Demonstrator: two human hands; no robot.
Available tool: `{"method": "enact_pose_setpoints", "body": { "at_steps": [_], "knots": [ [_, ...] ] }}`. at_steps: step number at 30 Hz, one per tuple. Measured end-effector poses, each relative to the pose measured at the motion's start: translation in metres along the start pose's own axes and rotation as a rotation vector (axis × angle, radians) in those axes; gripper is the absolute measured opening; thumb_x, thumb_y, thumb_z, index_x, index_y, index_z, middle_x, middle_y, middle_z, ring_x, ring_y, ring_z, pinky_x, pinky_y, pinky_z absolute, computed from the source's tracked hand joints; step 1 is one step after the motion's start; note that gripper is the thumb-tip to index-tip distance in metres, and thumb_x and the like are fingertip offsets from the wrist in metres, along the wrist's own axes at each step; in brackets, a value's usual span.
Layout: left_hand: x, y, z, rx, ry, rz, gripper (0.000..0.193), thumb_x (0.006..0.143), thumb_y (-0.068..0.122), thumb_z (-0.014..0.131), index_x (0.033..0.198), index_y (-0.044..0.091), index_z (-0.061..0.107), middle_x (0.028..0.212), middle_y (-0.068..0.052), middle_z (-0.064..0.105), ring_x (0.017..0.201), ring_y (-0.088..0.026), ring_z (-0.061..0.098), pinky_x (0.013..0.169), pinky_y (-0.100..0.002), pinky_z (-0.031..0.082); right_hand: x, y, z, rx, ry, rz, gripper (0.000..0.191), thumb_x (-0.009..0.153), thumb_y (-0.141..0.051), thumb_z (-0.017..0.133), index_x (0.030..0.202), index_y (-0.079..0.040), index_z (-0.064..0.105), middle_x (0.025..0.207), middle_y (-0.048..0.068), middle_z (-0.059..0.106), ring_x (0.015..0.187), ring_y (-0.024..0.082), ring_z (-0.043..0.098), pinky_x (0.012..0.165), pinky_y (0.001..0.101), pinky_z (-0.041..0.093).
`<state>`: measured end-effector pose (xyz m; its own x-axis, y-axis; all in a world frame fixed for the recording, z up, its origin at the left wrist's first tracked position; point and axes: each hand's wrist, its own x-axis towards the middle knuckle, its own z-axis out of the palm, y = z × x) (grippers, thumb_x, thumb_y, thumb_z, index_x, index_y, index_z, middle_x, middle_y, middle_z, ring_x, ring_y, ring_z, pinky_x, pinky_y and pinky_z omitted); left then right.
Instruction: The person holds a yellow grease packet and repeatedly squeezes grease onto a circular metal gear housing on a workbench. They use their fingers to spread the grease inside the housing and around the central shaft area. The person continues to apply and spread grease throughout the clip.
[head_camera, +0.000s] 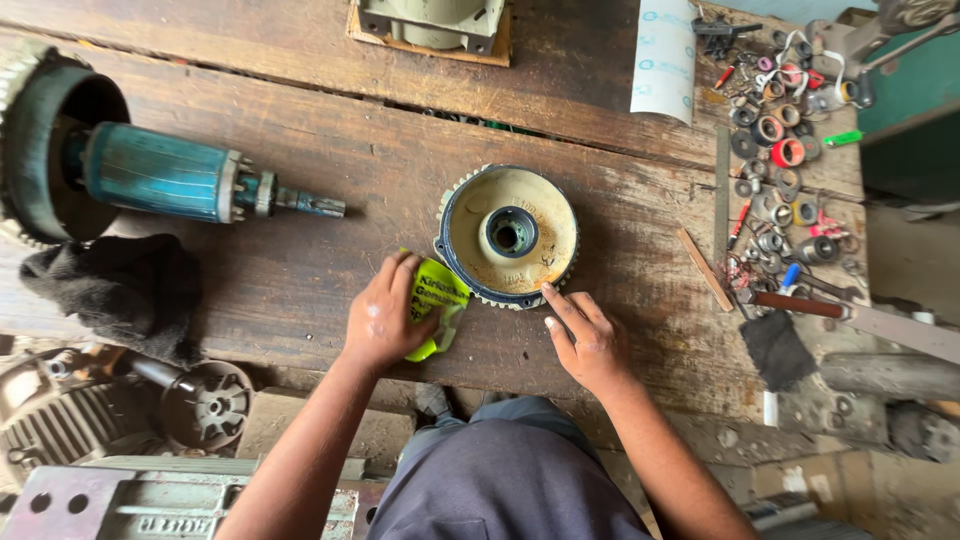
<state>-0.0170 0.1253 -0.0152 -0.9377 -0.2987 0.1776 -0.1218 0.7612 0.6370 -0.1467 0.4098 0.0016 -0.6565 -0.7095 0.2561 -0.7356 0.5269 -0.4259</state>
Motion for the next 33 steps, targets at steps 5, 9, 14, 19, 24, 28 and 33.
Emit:
{"method": "enact_pose_setpoints", "body": {
  "at_steps": [5,9,14,19,24,28,33],
  "knots": [
    [0.028,0.011,-0.015,0.119,-0.093,-0.091,0.101,0.067,0.027,0.085,0.153,0.011,0.035,0.141,-0.015,0.051,0.118,-0.038,0.061,0.09,-0.046,0.054,0.001,0.009,-0.005,0.02,0.031,-0.054,0.05,0.09,-0.017,0.072,0.139,-0.019,0.064,0.101,0.007,0.066,0.081,0.027,0.068,0.069,0.0395,0.057],
    [0.041,0.032,-0.009,0.155,-0.157,-0.027,0.1,0.065,0.02,0.082,0.153,0.015,0.038,0.145,-0.013,0.051,0.124,-0.038,0.058,0.096,-0.044,0.053,0.003,0.021,-0.012,0.065,0.064,-0.149,0.05,0.09,-0.015,0.072,0.14,-0.017,0.063,0.098,0.007,0.065,0.082,0.027,0.067,0.071,0.0398,0.057],
    [0.037,0.056,-0.005,0.108,-0.09,-0.022,0.078,0.071,0.016,0.081,0.144,0.017,0.052,0.145,-0.007,0.056,0.125,-0.036,0.059,0.1,-0.043,0.051,0.004,0.04,-0.023,0.098,0.026,-0.167,0.051,0.09,-0.015,0.072,0.14,-0.018,0.063,0.09,0.007,0.064,0.079,0.027,0.066,0.068,0.041,0.056],
    [0.013,0.077,0.005,0.184,-0.044,-0.001,0.061,0.073,0.007,0.076,0.133,0.017,0.066,0.144,-0.006,0.058,0.124,-0.035,0.06,0.101,-0.045,0.05,0.007,0.067,-0.034,0.134,0.013,-0.2,0.057,0.088,-0.016,0.073,0.144,-0.019,0.061,0.087,0.009,0.062,0.077,0.029,0.065,0.068,0.0422,0.057],
    [-0.013,0.101,0.021,0.221,-0.015,-0.043,0.059,0.078,0.001,0.068,0.133,0.02,0.068,0.151,-0.007,0.053,0.124,-0.034,0.061,0.104,-0.048,0.048,0.015,0.083,-0.044,0.135,-0.077,-0.243,0.058,0.089,-0.017,0.074,0.145,-0.02,0.059,0.086,0.007,0.062,0.074,0.027,0.066,0.067,0.0422,0.057],
    [-0.024,0.114,0.03,0.318,0.017,-0.08,0.063,0.079,-0.004,0.06,0.135,0.022,0.069,0.155,-0.007,0.051,0.128,-0.039,0.056,0.106,-0.051,0.043,0.019,0.083,-0.048,0.133,-0.089,-0.248,0.056,0.09,-0.017,0.073,0.144,-0.021,0.06,0.085,0.007,0.064,0.074,0.027,0.067,0.066,0.0416,0.057],
    [-0.03,0.117,0.035,0.359,-0.003,-0.126,0.065,0.078,0.0,0.061,0.136,0.028,0.068,0.156,-0.004,0.05,0.122,-0.034,0.058,0.104,-0.047,0.043,0.015,0.078,-0.047,0.149,-0.072,-0.273,0.058,0.089,-0.016,0.073,0.145,-0.021,0.06,0.084,0.008,0.067,0.074,0.028,0.069,0.065,0.0416,0.058]
  ]
}}
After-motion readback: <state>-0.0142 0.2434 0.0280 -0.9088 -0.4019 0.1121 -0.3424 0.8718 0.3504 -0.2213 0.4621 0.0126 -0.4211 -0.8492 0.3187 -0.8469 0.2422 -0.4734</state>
